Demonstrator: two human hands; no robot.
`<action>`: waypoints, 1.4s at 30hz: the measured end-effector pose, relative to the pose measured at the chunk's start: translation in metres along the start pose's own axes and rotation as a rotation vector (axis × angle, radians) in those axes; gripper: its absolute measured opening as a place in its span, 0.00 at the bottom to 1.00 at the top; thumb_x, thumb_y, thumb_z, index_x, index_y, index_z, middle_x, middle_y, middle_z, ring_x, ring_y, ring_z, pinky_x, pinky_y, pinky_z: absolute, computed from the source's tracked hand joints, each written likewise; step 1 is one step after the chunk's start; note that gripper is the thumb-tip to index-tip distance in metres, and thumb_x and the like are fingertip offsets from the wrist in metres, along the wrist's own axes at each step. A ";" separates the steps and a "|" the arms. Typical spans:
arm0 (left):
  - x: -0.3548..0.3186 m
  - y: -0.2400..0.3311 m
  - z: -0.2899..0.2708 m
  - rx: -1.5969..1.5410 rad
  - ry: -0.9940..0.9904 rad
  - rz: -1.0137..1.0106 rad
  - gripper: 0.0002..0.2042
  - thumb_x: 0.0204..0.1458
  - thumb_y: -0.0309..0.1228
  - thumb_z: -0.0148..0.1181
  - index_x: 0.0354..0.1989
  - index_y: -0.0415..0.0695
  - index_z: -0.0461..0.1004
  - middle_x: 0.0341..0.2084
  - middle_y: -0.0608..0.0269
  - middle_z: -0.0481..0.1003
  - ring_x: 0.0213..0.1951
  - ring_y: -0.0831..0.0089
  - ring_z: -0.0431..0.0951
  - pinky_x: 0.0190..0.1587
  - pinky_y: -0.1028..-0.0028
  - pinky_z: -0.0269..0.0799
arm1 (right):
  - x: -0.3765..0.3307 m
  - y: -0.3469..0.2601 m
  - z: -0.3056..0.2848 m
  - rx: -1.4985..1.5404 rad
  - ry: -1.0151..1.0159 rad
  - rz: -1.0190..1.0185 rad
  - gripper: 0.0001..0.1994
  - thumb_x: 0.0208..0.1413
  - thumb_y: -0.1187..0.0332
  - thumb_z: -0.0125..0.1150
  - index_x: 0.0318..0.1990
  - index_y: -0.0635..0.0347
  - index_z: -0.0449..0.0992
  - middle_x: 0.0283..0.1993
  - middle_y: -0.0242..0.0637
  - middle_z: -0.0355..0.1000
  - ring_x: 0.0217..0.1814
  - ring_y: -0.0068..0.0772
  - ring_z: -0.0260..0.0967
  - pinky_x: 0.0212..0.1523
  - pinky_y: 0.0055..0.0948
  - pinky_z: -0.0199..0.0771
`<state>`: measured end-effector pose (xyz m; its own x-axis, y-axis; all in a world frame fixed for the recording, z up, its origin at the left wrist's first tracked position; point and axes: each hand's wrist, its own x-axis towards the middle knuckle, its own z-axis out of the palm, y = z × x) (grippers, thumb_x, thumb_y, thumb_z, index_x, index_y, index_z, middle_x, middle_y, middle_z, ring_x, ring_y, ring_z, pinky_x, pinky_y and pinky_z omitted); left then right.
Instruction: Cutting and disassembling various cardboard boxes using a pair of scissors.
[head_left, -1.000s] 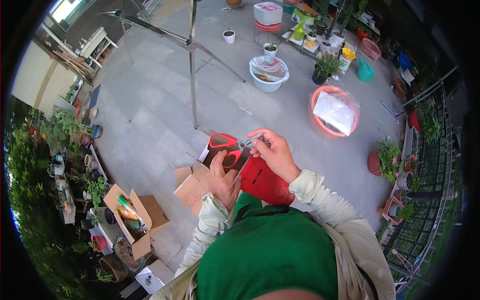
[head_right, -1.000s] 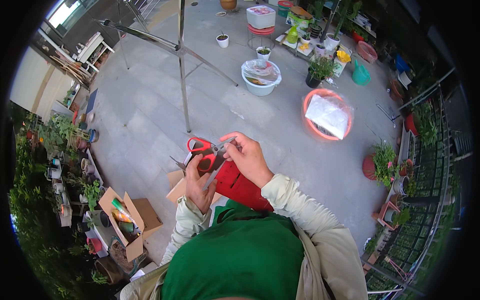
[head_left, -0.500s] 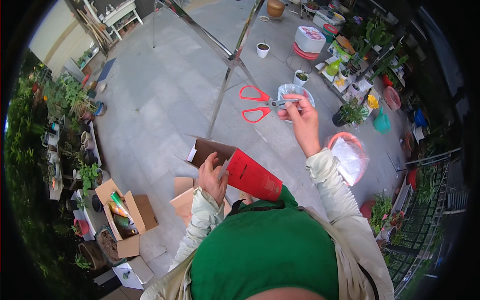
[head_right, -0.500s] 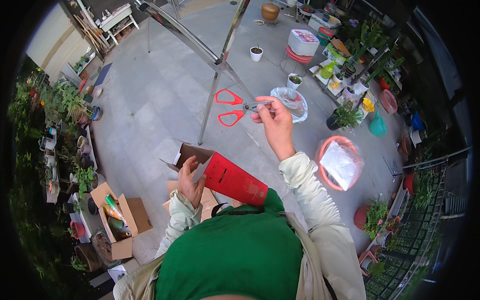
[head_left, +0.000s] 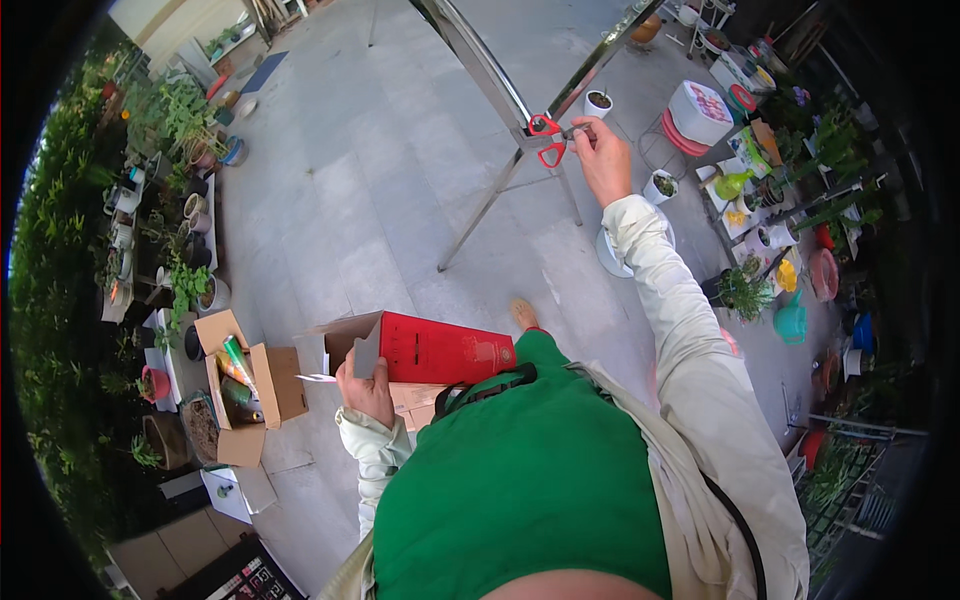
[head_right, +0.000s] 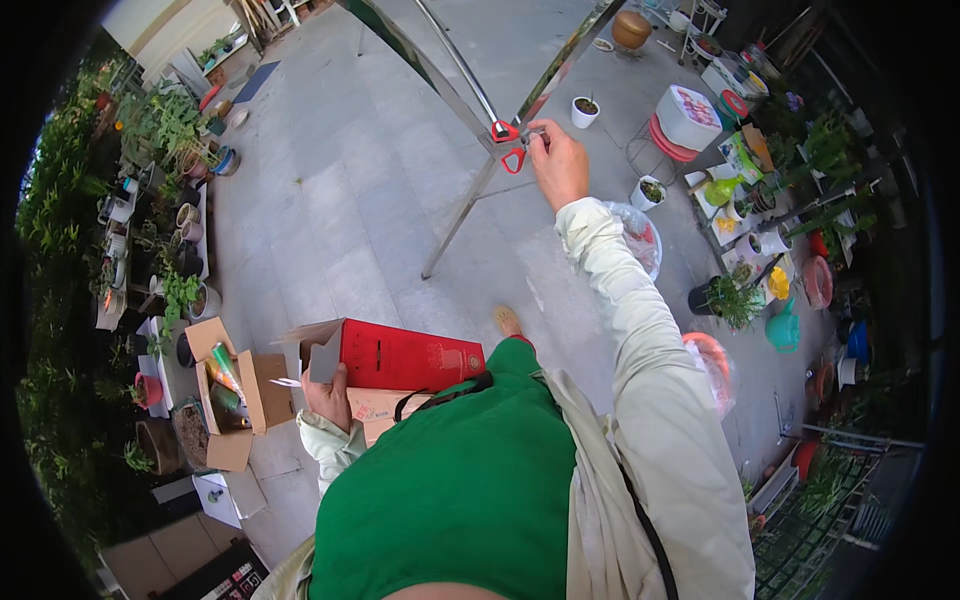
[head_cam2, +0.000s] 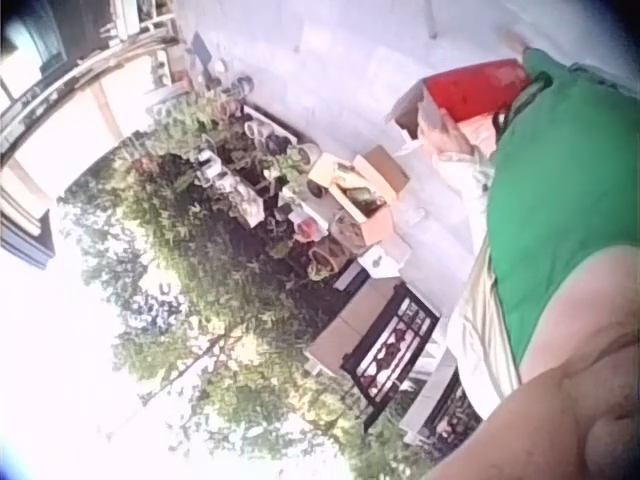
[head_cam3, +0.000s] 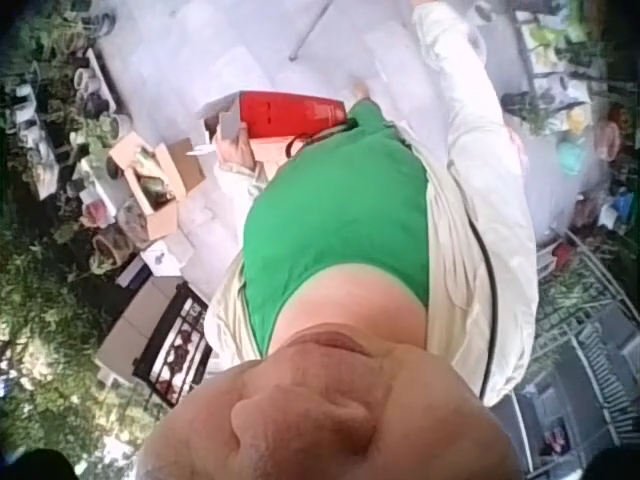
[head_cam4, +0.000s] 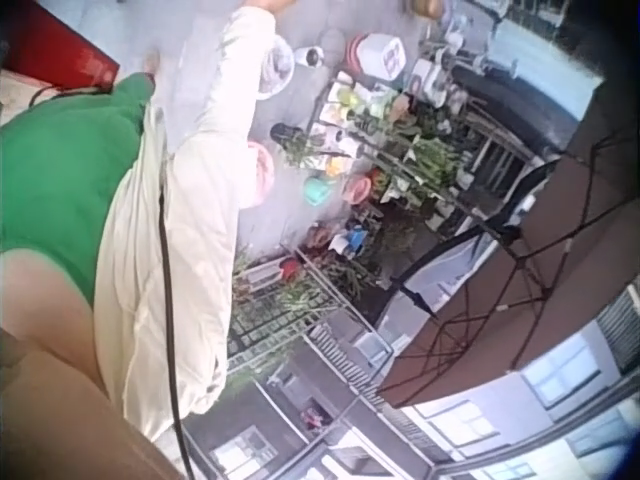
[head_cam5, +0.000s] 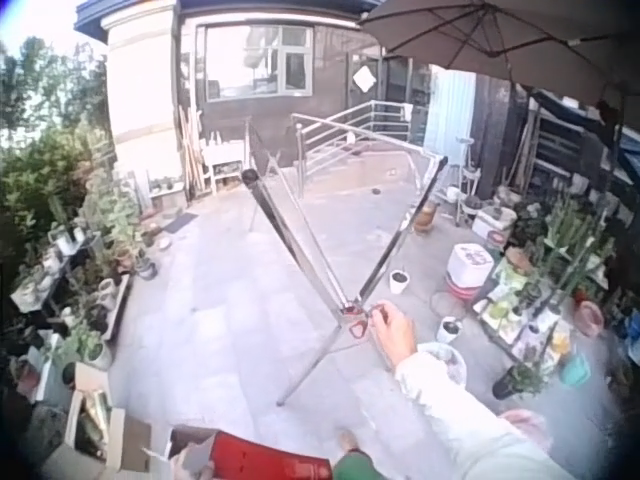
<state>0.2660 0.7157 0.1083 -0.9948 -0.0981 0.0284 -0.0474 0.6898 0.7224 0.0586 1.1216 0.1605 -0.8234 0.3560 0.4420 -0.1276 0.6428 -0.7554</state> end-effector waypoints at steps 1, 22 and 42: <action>0.004 0.005 0.002 -0.043 0.012 -0.028 0.12 0.49 0.24 0.54 0.43 0.36 0.71 0.39 0.51 0.72 0.44 0.51 0.66 0.48 0.59 0.62 | 0.015 0.009 0.007 0.017 -0.021 -0.013 0.09 0.53 0.70 0.51 0.39 0.59 0.75 0.25 0.42 0.74 0.28 0.40 0.75 0.29 0.32 0.71; 0.075 0.092 0.076 -0.427 0.423 -0.355 0.09 0.53 0.27 0.54 0.32 0.30 0.72 0.26 0.52 0.74 0.29 0.68 0.71 0.33 0.68 0.65 | 0.115 0.097 0.126 -0.462 -0.494 -0.134 0.08 0.52 0.65 0.54 0.36 0.55 0.75 0.29 0.46 0.75 0.34 0.50 0.73 0.37 0.44 0.73; 0.049 0.067 0.051 -0.333 0.575 -0.521 0.13 0.55 0.28 0.53 0.26 0.27 0.71 0.19 0.58 0.73 0.23 0.77 0.68 0.29 0.72 0.65 | 0.118 0.103 0.129 -0.493 -0.528 -0.114 0.18 0.55 0.60 0.46 0.50 0.57 0.70 0.48 0.54 0.68 0.48 0.56 0.68 0.51 0.46 0.67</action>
<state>0.2097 0.7940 0.1230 -0.6478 -0.7574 -0.0822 -0.3684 0.2169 0.9040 -0.1228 1.1427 0.0724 -0.9926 -0.0261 0.1189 -0.0674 0.9312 -0.3582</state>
